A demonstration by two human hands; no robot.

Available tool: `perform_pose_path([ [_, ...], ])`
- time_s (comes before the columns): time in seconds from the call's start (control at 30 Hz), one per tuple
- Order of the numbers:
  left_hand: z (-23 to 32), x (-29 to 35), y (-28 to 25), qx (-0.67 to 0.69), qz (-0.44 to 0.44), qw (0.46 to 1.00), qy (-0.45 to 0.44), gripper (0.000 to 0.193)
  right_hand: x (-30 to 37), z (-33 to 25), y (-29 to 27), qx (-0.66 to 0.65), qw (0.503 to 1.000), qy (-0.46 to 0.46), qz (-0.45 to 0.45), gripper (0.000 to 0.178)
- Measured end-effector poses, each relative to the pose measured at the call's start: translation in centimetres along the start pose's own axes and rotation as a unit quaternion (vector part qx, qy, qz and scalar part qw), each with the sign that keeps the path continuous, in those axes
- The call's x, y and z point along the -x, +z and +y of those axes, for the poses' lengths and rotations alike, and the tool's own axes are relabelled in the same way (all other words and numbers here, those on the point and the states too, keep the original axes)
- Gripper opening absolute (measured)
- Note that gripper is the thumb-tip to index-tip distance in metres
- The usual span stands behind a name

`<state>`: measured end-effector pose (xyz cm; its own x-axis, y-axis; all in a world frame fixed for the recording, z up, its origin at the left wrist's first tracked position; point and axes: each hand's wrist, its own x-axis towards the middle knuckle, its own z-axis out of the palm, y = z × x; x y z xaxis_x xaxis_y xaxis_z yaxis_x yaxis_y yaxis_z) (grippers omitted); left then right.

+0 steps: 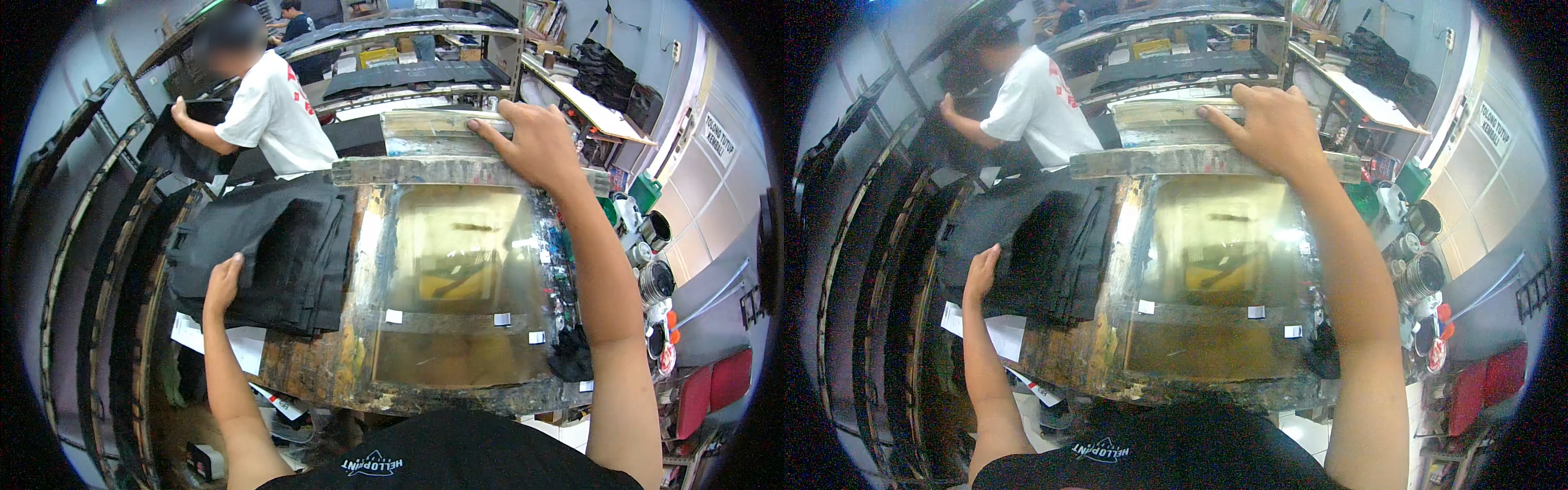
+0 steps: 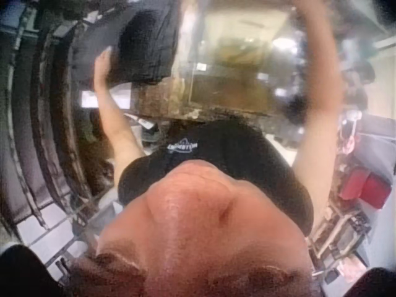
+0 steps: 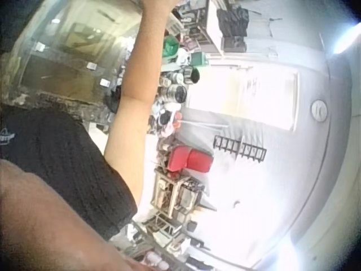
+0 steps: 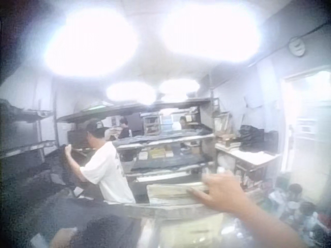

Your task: The person prints logos onto black tote bags by positioning each bag on a flat surface, lowering a screen frame over it, and pulling a squeegee across the screen to apply green ink. They repeat this process for multiple bags, lifting the frame and stacking the finished items after each print.

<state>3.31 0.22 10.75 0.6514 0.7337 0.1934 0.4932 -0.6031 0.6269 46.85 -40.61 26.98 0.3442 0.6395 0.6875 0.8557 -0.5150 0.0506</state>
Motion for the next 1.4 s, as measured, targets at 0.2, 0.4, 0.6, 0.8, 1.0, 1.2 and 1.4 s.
perform_pose_path([
  [0.2,12.0,1.2,14.3,-0.041,-0.147,0.988,0.031,0.056,-0.1,0.6,0.2,0.0,1.0,-0.008,0.027,0.066],
  [0.4,19.6,7.4,33.1,-0.084,-0.244,0.955,0.148,0.095,-0.4,0.9,1.8,0.0,0.999,-0.023,0.035,0.072],
  [0.6,20.7,10.9,33.9,-0.219,-0.257,0.895,0.291,0.115,1.1,1.2,1.3,-0.023,0.998,-0.026,0.047,0.07],
  [0.8,23.0,6.7,38.1,-0.193,-0.282,0.866,0.364,0.117,-1.5,0.5,-1.6,-0.036,0.99,0.025,-0.132,0.074],
  [1.0,27.4,9.4,42.4,-0.195,-0.249,0.891,0.326,0.116,-1.4,1.4,-1.0,-0.007,0.992,-0.005,-0.127,0.075],
  [1.2,27.4,12.0,44.4,-0.132,-0.191,0.909,0.347,0.117,-2.1,1.7,-2.5,-0.071,0.978,-0.012,-0.197,0.078],
  [1.4,27.7,13.6,43.6,-0.108,-0.179,0.915,0.346,0.116,-1.5,1.2,-2.8,-0.116,0.976,-0.009,-0.185,0.078],
])
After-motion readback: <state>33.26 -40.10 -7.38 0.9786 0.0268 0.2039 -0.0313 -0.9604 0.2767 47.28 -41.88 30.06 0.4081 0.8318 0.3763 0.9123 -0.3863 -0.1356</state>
